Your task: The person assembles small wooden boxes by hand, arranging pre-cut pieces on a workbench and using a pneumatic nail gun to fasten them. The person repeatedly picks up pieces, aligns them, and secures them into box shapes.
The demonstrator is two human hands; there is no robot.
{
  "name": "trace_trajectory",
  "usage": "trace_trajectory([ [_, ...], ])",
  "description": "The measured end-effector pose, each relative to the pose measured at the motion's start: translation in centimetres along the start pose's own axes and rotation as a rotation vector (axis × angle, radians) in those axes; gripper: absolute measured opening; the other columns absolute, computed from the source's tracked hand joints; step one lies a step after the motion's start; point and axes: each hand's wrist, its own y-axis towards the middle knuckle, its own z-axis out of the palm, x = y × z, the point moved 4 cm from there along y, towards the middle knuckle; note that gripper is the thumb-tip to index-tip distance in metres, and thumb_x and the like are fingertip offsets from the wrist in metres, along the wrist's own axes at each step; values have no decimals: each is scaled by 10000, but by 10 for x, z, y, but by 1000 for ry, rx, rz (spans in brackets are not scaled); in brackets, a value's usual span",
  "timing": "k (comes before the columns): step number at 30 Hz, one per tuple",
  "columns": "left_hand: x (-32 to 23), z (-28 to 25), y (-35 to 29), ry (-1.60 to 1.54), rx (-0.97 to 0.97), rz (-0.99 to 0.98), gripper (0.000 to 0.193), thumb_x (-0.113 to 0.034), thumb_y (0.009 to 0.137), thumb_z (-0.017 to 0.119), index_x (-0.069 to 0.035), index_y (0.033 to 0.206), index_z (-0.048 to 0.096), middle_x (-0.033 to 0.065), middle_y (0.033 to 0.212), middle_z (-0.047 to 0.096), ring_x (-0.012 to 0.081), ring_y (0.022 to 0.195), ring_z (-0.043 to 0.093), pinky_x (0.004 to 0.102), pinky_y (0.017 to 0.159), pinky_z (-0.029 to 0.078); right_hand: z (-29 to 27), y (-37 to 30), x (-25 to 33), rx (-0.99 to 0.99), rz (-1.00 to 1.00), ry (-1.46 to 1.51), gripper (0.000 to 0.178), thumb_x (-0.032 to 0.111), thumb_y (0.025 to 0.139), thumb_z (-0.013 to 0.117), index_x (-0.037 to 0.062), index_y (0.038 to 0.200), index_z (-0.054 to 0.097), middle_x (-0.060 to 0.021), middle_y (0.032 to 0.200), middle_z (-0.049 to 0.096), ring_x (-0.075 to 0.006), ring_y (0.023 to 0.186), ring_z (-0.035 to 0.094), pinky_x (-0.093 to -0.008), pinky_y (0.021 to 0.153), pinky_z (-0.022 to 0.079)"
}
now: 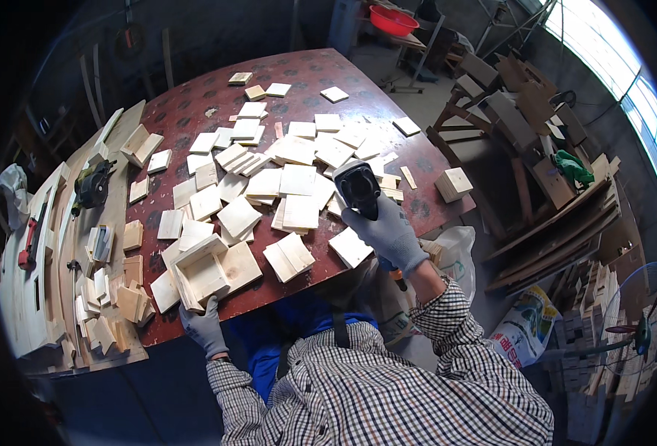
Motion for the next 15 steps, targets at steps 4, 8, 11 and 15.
trace_trajectory([
  [4,-1,14,-9,-30,55,17,610,-238,843,885,47,1306,609,197,1221,668,384,1121,654,456,988,527,-66,55,-123,-246,24,-428,593,146,848,665,-87,1342,435,-329,1165,674,-471,1093,682,-485,958,531],
  [8,5,14,-9,-43,73,22,529,-212,901,824,41,1313,609,196,1227,661,382,1120,650,453,991,516,-93,99,-206,-249,107,-583,581,258,929,641,-111,1320,423,-398,1256,620,-507,1163,649,-506,1011,511],
  [11,6,3,-7,-77,111,7,516,-206,918,802,40,1325,602,195,1232,656,385,1122,644,453,997,508,-89,117,-222,-193,253,-683,775,452,1042,559,-139,1473,303,-420,1341,579,-521,1230,624,-537,1050,494],
  [15,19,10,-10,-393,159,-134,546,-166,950,792,59,1382,546,177,1336,645,269,1275,609,384,1132,446,-88,127,-241,-195,192,-720,538,259,981,639,-41,1352,390,-361,1244,635,-515,1124,666,-552,951,542],
])
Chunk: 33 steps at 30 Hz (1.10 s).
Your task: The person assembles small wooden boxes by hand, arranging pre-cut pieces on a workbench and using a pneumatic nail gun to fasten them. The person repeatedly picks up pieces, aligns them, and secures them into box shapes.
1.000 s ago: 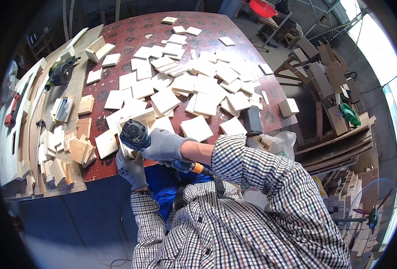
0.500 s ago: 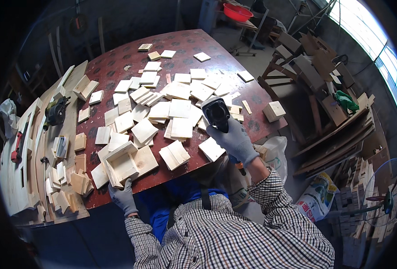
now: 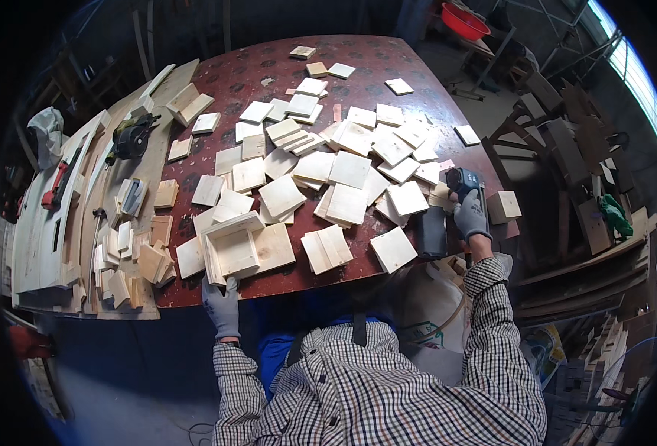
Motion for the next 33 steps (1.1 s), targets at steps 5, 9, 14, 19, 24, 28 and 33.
trace_trajectory([
  [5,-34,-4,-8,391,85,95,567,-239,987,732,59,1424,529,243,1325,630,392,1204,632,439,1042,505,20,-16,-7,-92,-75,-157,730,396,1038,586,-20,1570,309,-312,1365,592,-491,1151,659,-555,953,543],
  [9,-63,-13,-39,376,-15,48,704,-138,966,754,11,1570,425,214,1420,595,317,1200,654,391,987,559,-48,-75,79,-295,-50,-422,566,337,1024,613,-15,1458,523,-233,1259,637,-408,1114,666,-507,922,548],
  [14,-84,-14,-42,387,-86,100,794,-112,947,764,-1,1611,344,231,1515,505,328,1317,584,408,1056,526,-62,-219,277,-175,-806,676,436,177,950,720,0,1339,634,-168,1160,653,-339,1066,641,-428,930,508],
  [19,-86,-11,-22,448,-40,131,774,-111,968,727,4,1619,324,248,1554,466,366,1386,531,445,1162,440,62,-280,380,144,-769,347,626,487,901,741,-2,1248,561,-179,1111,606,-342,1026,616,-486,863,481],
  [24,-85,-13,-20,425,108,193,610,-142,1061,573,-11,1616,356,248,1560,498,409,1427,510,462,1160,450,75,-281,403,203,-754,139,611,485,880,761,2,1212,589,-158,1094,598,-323,994,597,-476,854,460],
  [28,-81,-16,-18,467,105,198,564,-128,1075,542,-11,1604,385,241,1549,523,398,1404,543,452,1145,467,94,-282,395,101,-699,411,612,458,879,777,34,1286,609,-144,1131,617,-325,1022,607,-484,872,466],
  [33,-83,-16,-17,487,99,217,534,-132,1082,534,-2,1585,414,244,1539,537,400,1384,562,449,1130,481,108,-284,388,232,-524,955,538,293,943,780,26,1381,616,-210,1218,681,-279,1014,707,-422,842,577],
])
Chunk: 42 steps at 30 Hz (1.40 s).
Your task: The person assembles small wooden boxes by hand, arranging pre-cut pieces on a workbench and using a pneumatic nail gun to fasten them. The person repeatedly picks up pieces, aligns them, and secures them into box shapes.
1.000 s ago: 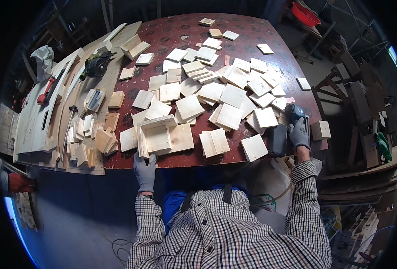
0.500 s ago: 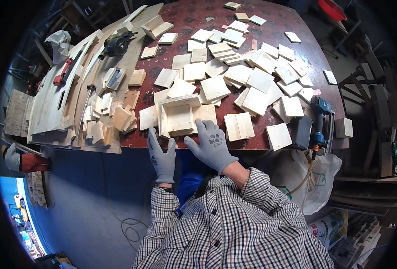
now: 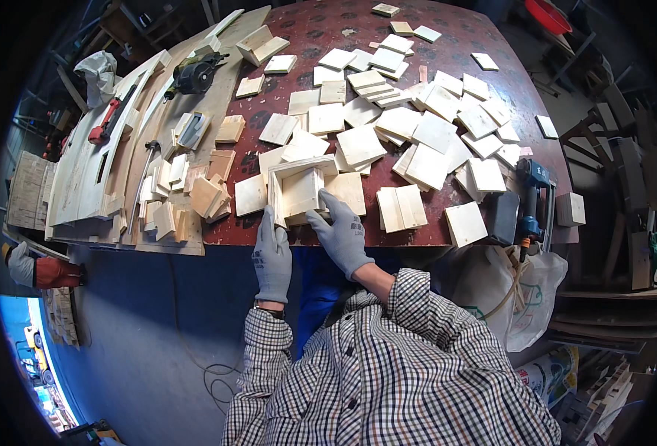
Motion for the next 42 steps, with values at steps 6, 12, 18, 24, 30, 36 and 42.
trace_trajectory([
  [6,-6,-2,-2,49,-25,4,572,-165,1061,586,-6,1582,410,235,1492,561,399,1330,601,440,1087,523,7,6,-14,17,529,561,490,243,955,762,-5,1353,620,-127,911,721,-158,772,697,-313,695,585],
  [12,-12,0,-6,-40,25,-102,623,-184,1056,605,-12,1610,376,243,1542,514,381,1384,555,431,1132,471,14,7,-30,3,579,614,487,258,965,748,9,1354,594,-110,950,738,-165,756,706,-303,675,577],
  [18,-10,-6,-4,-31,40,-95,635,-148,1044,597,-20,1619,362,244,1543,517,389,1387,551,443,1133,470,-17,25,12,324,97,-349,408,436,1010,628,74,1198,621,-191,1030,759,-404,930,740,-489,810,579],
  [24,-7,-4,-1,7,44,-49,631,-116,1024,603,-19,1607,384,238,1539,530,384,1393,551,448,1138,470,-2,16,-6,198,-108,-415,327,331,955,733,65,1083,593,-182,891,740,-403,805,740,-508,710,580],
  [30,-7,-7,-1,-20,55,-94,613,-96,1013,602,-23,1592,413,224,1537,543,378,1387,562,437,1137,474,5,14,-12,208,-101,-479,307,277,933,746,51,1046,571,-207,861,724,-402,785,737,-496,689,583],
  [36,-9,-8,1,-29,9,-78,574,-94,1011,598,-29,1562,454,218,1485,582,386,1319,608,443,1078,518,7,16,-14,213,-93,-504,305,275,936,737,55,1058,563,-199,875,728,-404,770,734,-493,682,582],
  [42,-35,-33,-2,243,-178,164,496,-129,979,698,-18,1449,582,192,1383,624,381,1289,595,459,1119,471,-27,16,40,214,-99,-354,393,290,967,702,15,1191,534,-195,892,730,-395,795,736,-492,681,577],
])
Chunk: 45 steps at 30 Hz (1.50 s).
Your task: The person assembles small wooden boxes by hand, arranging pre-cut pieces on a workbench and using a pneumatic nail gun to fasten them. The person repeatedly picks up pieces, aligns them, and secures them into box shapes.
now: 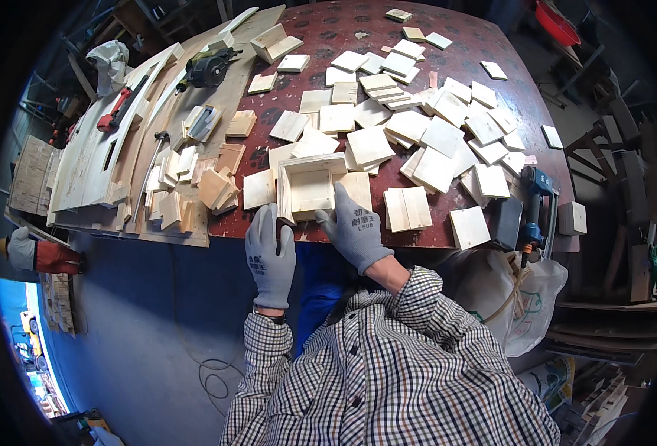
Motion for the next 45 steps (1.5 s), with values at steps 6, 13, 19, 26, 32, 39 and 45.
trace_trajectory([
  [6,-97,-47,19,-337,21,195,505,-312,935,790,-71,1353,643,141,1378,619,364,1324,551,485,1060,462,-60,-15,48,37,-375,-16,537,262,922,692,21,1360,493,-137,950,691,-345,868,713,-443,724,566],
  [13,-113,-51,31,-358,105,196,492,-361,891,825,-59,1233,641,87,1128,628,304,1054,586,451,938,480,-77,-16,61,167,-235,-367,588,266,913,687,2,1396,480,-120,1039,643,-256,939,688,-376,752,541],
  [19,-109,-39,21,-400,96,81,368,-272,908,815,-42,1094,597,96,970,598,305,906,582,443,836,481,-71,-18,59,292,-212,-409,578,281,911,698,13,1377,485,-102,1028,656,-258,916,696,-379,746,535],
  [26,-122,-51,32,-403,29,192,467,-338,924,814,-7,1104,538,112,989,565,287,896,572,411,810,490,-74,-10,63,125,-184,-454,527,273,921,682,42,1360,504,-64,974,676,-218,868,719,-395,725,539],
  [32,-107,-34,18,-470,156,4,351,-254,954,778,-30,965,507,120,894,528,302,806,537,426,723,459,-63,-24,63,237,-223,-379,300,319,952,650,107,1146,563,-70,983,693,-225,874,729,-410,719,527],
  [39,-104,-20,13,-418,215,-31,268,-170,964,752,-30,935,525,85,836,531,307,758,532,431,689,452,-53,-29,39,155,-326,-432,228,319,967,633,121,1073,589,-60,905,681,-229,794,710,-411,697,511],
  [45,-25,2,-2,-127,-124,-163,748,-160,869,867,-12,1475,454,139,1286,556,272,1079,598,394,910,512,-123,-2,-48,151,-378,-483,937,470,783,866,40,1507,458,-143,1379,594,-329,1267,571,-470,1045,471],
])
